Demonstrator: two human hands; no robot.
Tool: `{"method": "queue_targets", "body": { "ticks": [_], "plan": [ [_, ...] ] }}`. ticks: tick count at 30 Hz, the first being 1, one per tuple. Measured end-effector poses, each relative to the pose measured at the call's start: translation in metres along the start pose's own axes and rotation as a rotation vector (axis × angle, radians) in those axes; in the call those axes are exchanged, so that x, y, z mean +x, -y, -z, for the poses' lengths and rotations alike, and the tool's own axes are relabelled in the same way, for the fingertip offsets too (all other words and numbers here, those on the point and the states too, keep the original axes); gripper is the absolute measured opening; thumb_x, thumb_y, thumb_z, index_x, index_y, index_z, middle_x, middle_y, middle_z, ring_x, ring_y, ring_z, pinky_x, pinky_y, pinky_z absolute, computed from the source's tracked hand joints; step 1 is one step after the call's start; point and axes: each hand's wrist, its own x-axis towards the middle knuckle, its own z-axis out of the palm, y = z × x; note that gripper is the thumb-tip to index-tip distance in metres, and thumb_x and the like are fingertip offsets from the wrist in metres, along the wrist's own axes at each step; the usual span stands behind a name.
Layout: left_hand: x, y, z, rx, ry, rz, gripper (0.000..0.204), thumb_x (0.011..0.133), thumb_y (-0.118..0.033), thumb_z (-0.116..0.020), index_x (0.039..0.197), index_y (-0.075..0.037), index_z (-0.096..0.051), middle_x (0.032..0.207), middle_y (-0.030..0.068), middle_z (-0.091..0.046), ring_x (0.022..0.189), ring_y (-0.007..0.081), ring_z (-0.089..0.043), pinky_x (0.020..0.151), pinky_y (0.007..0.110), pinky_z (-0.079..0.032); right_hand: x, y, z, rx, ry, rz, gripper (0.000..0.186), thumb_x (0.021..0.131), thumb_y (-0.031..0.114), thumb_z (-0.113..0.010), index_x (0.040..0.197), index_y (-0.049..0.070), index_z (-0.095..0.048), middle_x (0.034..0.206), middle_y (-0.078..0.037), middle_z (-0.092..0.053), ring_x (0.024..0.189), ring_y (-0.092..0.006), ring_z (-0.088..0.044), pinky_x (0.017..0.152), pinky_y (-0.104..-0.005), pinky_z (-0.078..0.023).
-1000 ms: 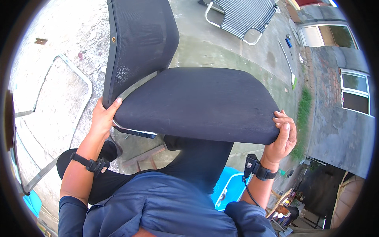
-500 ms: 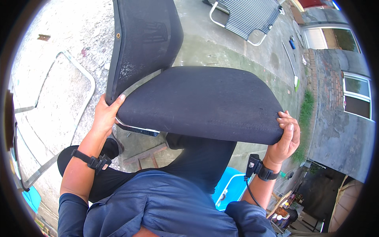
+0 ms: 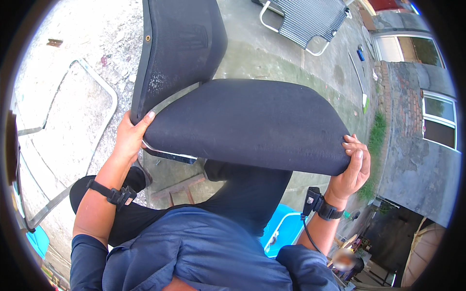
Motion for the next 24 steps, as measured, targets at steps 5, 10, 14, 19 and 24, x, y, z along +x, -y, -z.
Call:
{"method": "queue_targets", "body": {
  "ticks": [5,10,14,19,24],
  "plan": [
    [0.002,0.0,0.0,-0.009,0.016,0.02,0.06,0.088,-0.037,-0.075,0.125,0.003,-0.05,0.096,0.0114,-0.063,0.07,0.0158,-0.066,0.044,0.027,-0.052,0.001,0.0,-0.001,0.022,-0.009,-0.022,0.029,0.102,0.015,-0.045,0.082,0.0,-0.06,0.09,-0.012,-0.066,0.099,-0.0263,-0.065,0.108,-0.0489,-0.038],
    [0.002,-0.004,0.0,-0.014,0.036,0.018,0.062,0.088,-0.04,-0.075,0.126,0.002,-0.05,0.094,0.0116,-0.066,0.069,0.0149,-0.067,0.044,0.027,-0.051,0.004,-0.001,-0.001,0.048,-0.009,-0.025,0.027,0.102,0.013,-0.046,0.083,0.0,-0.06,0.091,-0.012,-0.066,0.101,-0.0265,-0.065,0.109,-0.0492,-0.037],
    [0.0,-0.008,-0.002,0.002,0.012,0.02,0.063,0.088,-0.042,-0.075,0.125,0.002,-0.051,0.093,0.0108,-0.066,0.068,0.0147,-0.067,0.043,0.026,-0.05,0.006,-0.001,-0.002,0.066,-0.007,-0.022,0.026,0.102,0.014,-0.049,0.084,0.0,-0.062,0.091,-0.012,-0.067,0.1,-0.0257,-0.065,0.109,-0.0489,-0.037],
    [-0.001,-0.012,-0.003,-0.031,0.03,0.012,0.066,0.087,-0.043,-0.075,0.127,0.002,-0.05,0.095,0.0123,-0.066,0.071,0.0164,-0.068,0.043,0.027,-0.051,0.01,0.001,-0.005,0.051,-0.006,-0.005,0.027,0.102,0.015,-0.049,0.084,0.0,-0.062,0.091,-0.011,-0.068,0.099,-0.0255,-0.065,0.108,-0.0483,-0.038],
    [0.001,-0.011,-0.002,-0.025,0.016,0.002,0.064,0.087,-0.04,-0.075,0.127,0.003,-0.05,0.097,0.0136,-0.066,0.073,0.018,-0.069,0.044,0.029,-0.053,0.015,0.004,-0.009,0.035,-0.004,0.007,0.028,0.102,0.015,-0.048,0.084,-0.001,-0.062,0.091,-0.011,-0.068,0.098,-0.0252,-0.065,0.106,-0.0479,-0.04]
  ]
}}
